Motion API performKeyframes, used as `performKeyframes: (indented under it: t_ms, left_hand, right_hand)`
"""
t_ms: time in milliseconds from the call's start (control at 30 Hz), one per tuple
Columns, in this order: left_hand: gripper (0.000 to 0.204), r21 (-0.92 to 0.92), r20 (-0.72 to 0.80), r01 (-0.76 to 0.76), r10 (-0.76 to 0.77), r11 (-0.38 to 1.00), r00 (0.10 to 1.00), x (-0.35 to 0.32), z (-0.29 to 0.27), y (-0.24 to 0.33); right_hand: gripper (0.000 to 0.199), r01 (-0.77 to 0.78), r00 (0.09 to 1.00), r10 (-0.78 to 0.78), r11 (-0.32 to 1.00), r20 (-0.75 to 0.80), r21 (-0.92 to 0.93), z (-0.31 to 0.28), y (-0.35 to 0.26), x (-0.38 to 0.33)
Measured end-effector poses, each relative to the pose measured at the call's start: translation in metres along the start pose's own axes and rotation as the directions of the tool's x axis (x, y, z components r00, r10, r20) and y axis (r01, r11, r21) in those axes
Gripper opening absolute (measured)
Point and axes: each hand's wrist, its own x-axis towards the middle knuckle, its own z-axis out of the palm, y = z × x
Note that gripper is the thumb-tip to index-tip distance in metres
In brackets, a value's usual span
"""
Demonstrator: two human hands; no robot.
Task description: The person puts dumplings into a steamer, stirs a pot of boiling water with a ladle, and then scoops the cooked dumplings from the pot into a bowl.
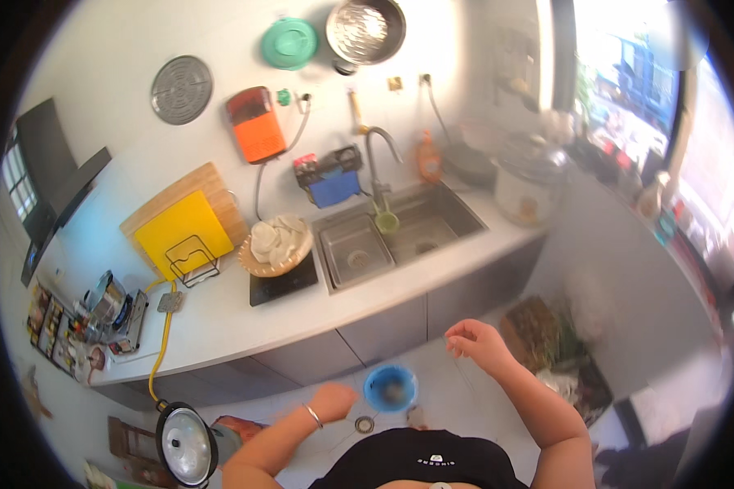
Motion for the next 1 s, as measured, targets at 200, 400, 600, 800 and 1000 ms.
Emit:
performKeyframes:
  t_ms: [200, 400, 600, 800, 1000]
  left_hand:
    - [0.045, -0.171, 0.357, 0.454, -0.374, 0.875, 0.856, 0.013, 0.044, -0.032]
    - [0.048, -0.381, 0.302, 0.637, -0.561, 0.671, 0.771, -0.003, 0.058, -0.03]
    - [0.052, -0.232, 0.561, 0.944, -0.761, 0.233, 0.326, -0.025, 0.071, 0.002]
    - [0.056, -0.4, 0.583, 0.887, -0.811, -0.232, 0.051, -0.023, 0.182, 0.102]
    - [0.058, -0.355, 0.771, 0.653, -0.604, -0.669, -0.2, 0.027, 0.209, 0.191]
  right_hand:
    - [0.017, 0.184, 0.965, -0.137, 0.962, 0.225, -0.204, 0.019, -0.09, 0.163]
    - [0.018, 0.383, 0.872, -0.233, 0.872, 0.43, -0.305, 0.059, -0.191, 0.351]
    - [0.013, 0.373, 0.848, -0.254, 0.909, 0.465, -0.185, 0.124, -0.258, 0.563]
    - [0.015, 0.156, 0.896, -0.268, 0.936, 0.354, 0.315, 0.211, -0.306, 0.704]
    - [0.019, -0.003, 0.89, -0.262, 0.816, 0.374, 0.579, 0.259, -0.326, 0.789]
